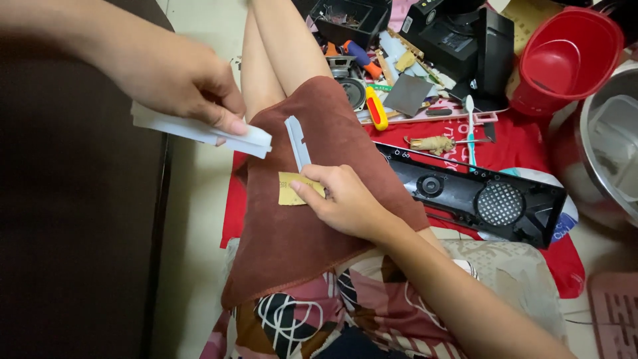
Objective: The person sits on the floor and sands white plastic parts using a sanding block. They handle several pieces, rubbing them against the block to smooth the surfaces, and occasionally inspect the parts before continuing the sanding process.
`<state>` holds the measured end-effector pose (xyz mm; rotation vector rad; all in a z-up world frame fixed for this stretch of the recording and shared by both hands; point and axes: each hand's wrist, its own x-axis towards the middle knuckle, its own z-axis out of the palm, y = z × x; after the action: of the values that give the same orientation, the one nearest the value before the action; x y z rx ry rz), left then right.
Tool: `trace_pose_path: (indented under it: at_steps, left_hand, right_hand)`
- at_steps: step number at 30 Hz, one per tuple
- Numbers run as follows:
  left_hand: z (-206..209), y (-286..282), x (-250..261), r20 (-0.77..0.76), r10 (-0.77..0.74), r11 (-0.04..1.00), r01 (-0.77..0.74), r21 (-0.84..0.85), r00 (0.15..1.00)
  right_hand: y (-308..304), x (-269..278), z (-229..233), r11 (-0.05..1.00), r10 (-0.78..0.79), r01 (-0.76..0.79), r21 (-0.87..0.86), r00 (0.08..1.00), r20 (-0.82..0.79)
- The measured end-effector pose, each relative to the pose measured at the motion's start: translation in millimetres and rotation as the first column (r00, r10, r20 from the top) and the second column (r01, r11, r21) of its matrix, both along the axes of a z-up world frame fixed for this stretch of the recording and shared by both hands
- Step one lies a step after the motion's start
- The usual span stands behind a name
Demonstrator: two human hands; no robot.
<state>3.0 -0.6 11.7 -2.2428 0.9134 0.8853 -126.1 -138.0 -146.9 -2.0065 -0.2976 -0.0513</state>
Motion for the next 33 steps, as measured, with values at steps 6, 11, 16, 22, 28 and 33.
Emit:
trace_pose_path:
  at_steps: [6,11,16,22,28,33]
  left_hand:
    - [5.3,-4.0,-6.3,-0.06,0.04,0.999,-0.042,-0.022,0.997]
    - [-1.6,-3.0,-1.4,-0.09,0.06,0.996,-0.066,-0.063,0.994]
    - [-31.8,6.7,20.1,-0.112,0.032,0.968,-0.058,-0.245,0.993]
    - [-48.8,9.7,17.0,-0.33,0.228,0.844,-0.355,-0.402,0.916]
    - [-67.1,10.5,7.3,-0.633,0.298,0.617,-0.65,-0.444,0.715]
    - [-63.2,5.8,-2.2,-0.667,0.327,0.491,-0.723,-0.486,0.67]
  right_hand:
    - [-0.5,-0.1,1.2,1.0,0.011,-0.012,0.011,0.999,0.035]
    - [-2.1,-0.5,0.4,1.0,0.004,-0.004,0.02,1.0,0.003]
    - [-0.8,-0.2,-3.7,0.992,-0.059,0.061,0.11,0.998,-0.029]
    - [-8.5,7.6,-22.7,0.886,-0.117,0.149,0.44,0.988,-0.098]
    - [-7.9,6.9,-22.1,0.868,-0.147,0.191,0.459,0.981,-0.13]
    - [-1.5,-0.3,-11.4,0.976,-0.028,0.037,0.214,0.999,-0.045]
